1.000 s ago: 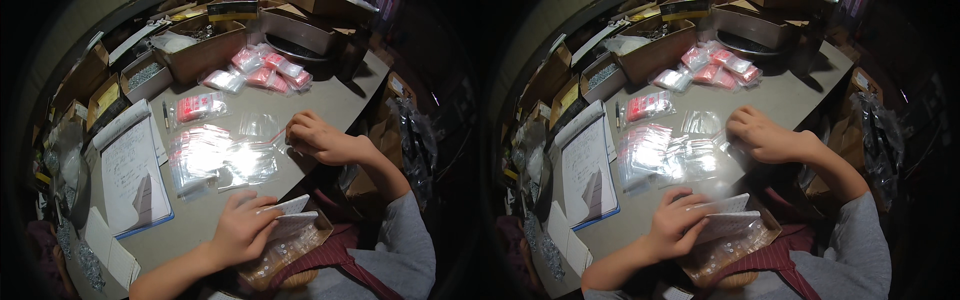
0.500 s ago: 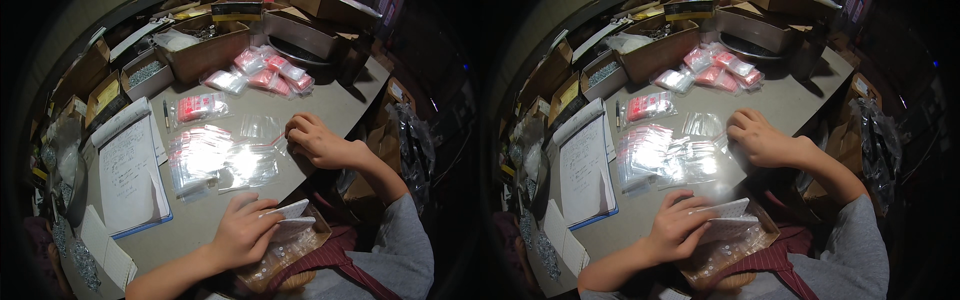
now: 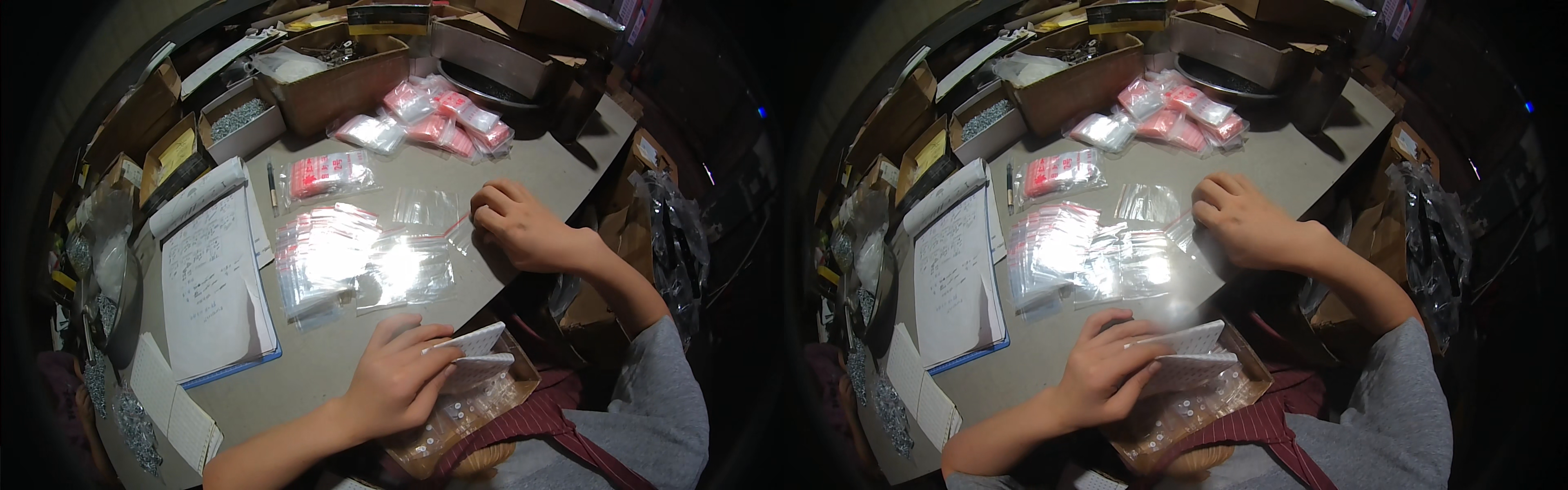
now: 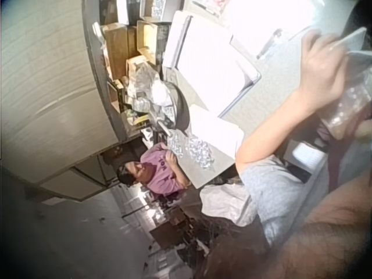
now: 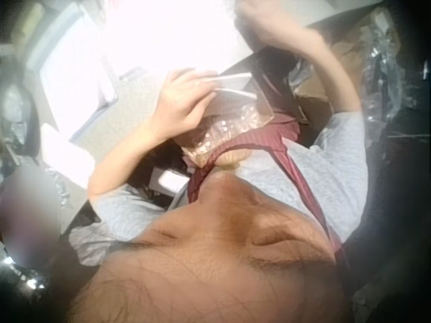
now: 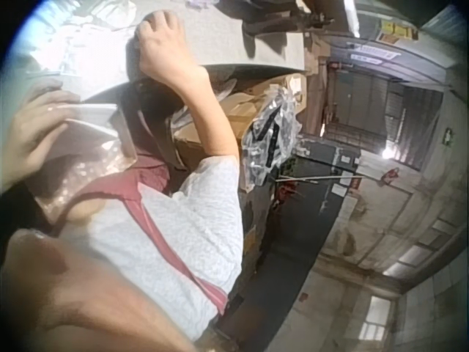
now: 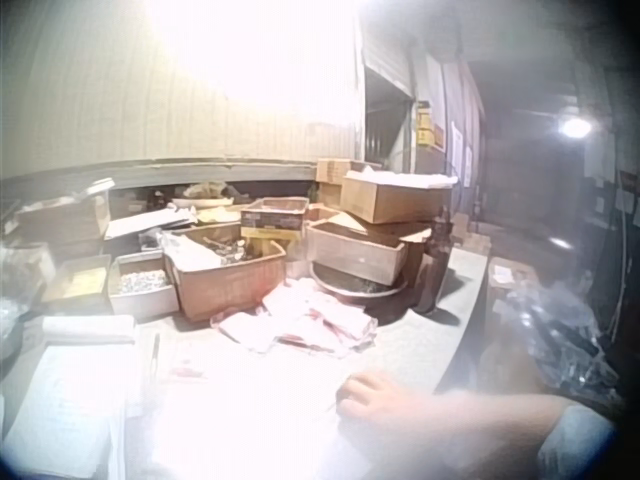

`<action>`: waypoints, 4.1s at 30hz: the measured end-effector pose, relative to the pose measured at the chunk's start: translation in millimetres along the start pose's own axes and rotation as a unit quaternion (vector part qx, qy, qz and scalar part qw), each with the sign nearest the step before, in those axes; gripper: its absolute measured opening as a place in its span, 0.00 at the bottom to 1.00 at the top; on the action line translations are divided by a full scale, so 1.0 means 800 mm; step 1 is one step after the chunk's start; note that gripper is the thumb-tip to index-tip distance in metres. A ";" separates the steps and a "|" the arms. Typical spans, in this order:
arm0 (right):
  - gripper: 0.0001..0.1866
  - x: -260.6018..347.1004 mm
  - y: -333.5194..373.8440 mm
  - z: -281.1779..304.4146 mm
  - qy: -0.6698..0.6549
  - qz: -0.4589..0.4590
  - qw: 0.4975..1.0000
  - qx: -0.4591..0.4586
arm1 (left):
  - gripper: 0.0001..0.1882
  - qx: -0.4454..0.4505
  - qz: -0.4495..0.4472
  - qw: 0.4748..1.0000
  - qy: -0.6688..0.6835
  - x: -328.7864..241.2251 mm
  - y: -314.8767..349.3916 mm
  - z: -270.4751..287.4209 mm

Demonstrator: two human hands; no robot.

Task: The person repeatedly picks small white circular items from a perforated sheet and places them into clear plastic bags on a cluttered workbench. The person then seals the bags and sets them aside.

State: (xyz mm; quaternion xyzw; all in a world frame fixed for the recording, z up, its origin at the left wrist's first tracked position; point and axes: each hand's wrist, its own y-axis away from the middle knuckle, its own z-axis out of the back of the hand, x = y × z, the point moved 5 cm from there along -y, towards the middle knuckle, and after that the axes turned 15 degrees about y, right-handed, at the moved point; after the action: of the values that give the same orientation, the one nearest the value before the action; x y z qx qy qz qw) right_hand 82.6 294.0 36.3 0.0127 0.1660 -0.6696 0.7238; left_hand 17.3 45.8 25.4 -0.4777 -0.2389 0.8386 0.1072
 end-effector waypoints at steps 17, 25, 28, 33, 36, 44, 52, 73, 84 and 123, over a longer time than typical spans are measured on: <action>0.17 0.115 0.007 0.065 -0.280 0.084 0.945 -0.145 | 0.15 0.029 -0.007 0.999 0.033 -0.006 -0.002 -0.001; 0.17 0.125 0.005 0.076 -0.263 0.139 0.939 -0.171 | 0.10 0.031 0.022 0.995 0.092 0.005 0.006 -0.007; 0.19 0.126 0.008 0.076 -0.241 0.137 0.944 -0.181 | 0.08 0.041 0.018 0.995 0.093 0.004 0.004 -0.008; 0.18 0.129 0.007 0.077 -0.212 0.134 0.948 -0.194 | 0.07 0.083 0.037 0.990 0.107 0.002 0.004 -0.008; 0.16 0.132 0.007 0.077 -0.200 0.137 0.949 -0.202 | 0.09 0.080 0.031 0.989 0.116 0.000 0.003 -0.007; 0.14 0.132 0.003 0.075 -0.211 0.133 0.948 -0.197 | 0.10 0.080 0.027 0.988 0.128 0.004 0.003 -0.010; 0.12 0.121 0.003 0.065 -0.323 0.148 0.927 -0.123 | 0.08 0.091 0.066 0.982 0.151 0.008 0.006 -0.009; 0.27 -0.032 0.020 -0.013 -0.135 -0.131 0.980 0.062 | 0.08 0.047 0.053 0.981 0.178 0.003 0.005 0.006; 0.14 0.057 0.066 0.045 -0.475 -0.034 0.865 0.159 | 0.14 -0.039 0.191 0.938 0.286 0.014 0.015 0.024; 0.18 0.118 0.086 0.016 -0.577 -0.190 0.794 0.001 | 0.14 -0.111 0.279 0.941 0.155 0.022 0.008 0.029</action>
State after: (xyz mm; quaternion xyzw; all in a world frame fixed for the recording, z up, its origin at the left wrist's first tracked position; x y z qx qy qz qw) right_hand 157.1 206.6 10.1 -0.4069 -0.2845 -0.6768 0.5436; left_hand -11.6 40.3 18.8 -0.6585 -0.1676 0.7184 -0.1493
